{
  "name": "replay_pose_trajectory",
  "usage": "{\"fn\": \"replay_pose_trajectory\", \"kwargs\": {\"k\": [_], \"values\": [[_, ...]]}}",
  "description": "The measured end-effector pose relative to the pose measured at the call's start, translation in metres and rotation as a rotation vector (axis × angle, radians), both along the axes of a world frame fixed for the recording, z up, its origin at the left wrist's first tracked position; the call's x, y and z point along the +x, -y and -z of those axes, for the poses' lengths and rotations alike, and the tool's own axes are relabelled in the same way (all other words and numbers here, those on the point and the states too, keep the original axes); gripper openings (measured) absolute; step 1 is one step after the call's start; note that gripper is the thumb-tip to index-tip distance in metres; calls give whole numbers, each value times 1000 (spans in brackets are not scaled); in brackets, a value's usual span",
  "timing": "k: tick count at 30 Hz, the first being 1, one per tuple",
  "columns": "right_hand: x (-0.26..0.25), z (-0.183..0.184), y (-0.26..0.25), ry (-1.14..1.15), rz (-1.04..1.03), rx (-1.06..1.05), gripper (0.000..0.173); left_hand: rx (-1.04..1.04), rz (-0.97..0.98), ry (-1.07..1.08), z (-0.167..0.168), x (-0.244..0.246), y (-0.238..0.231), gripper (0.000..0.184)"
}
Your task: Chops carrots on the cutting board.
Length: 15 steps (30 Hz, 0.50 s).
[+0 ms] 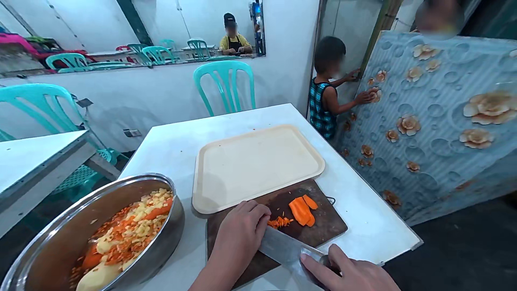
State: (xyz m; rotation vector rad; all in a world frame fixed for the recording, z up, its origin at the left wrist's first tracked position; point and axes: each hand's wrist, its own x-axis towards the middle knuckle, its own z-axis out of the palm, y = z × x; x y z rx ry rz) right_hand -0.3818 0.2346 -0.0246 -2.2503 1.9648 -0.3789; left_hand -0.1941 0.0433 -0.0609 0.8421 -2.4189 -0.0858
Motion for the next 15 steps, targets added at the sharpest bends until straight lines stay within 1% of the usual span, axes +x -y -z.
{"fn": "replay_pose_trajectory", "kwargs": {"k": [2, 5, 10, 11, 13, 15], "values": [[-7, -4, -6, 75, -10, 60, 46, 48, -12, -1, -1, 5, 4, 14], [-22, -9, -12, 244, -33, 206, 45, 134, -50, -44, -8, 13, 8, 15], [-36, 2, -11, 658, -72, 232, 41, 46, -119, -232, -18, 21, 8, 21], [-37, 6, -10, 748, -73, 224, 40, 18, -102, -284, -17, 20, 6, 21], [-37, 13, -10, 913, -61, 242, 39, -4, 10, -364, -12, 14, 0, 17], [-35, 14, -9, 1017, -51, 275, 40, 4, 146, -366, -5, 7, -7, 16]]}}
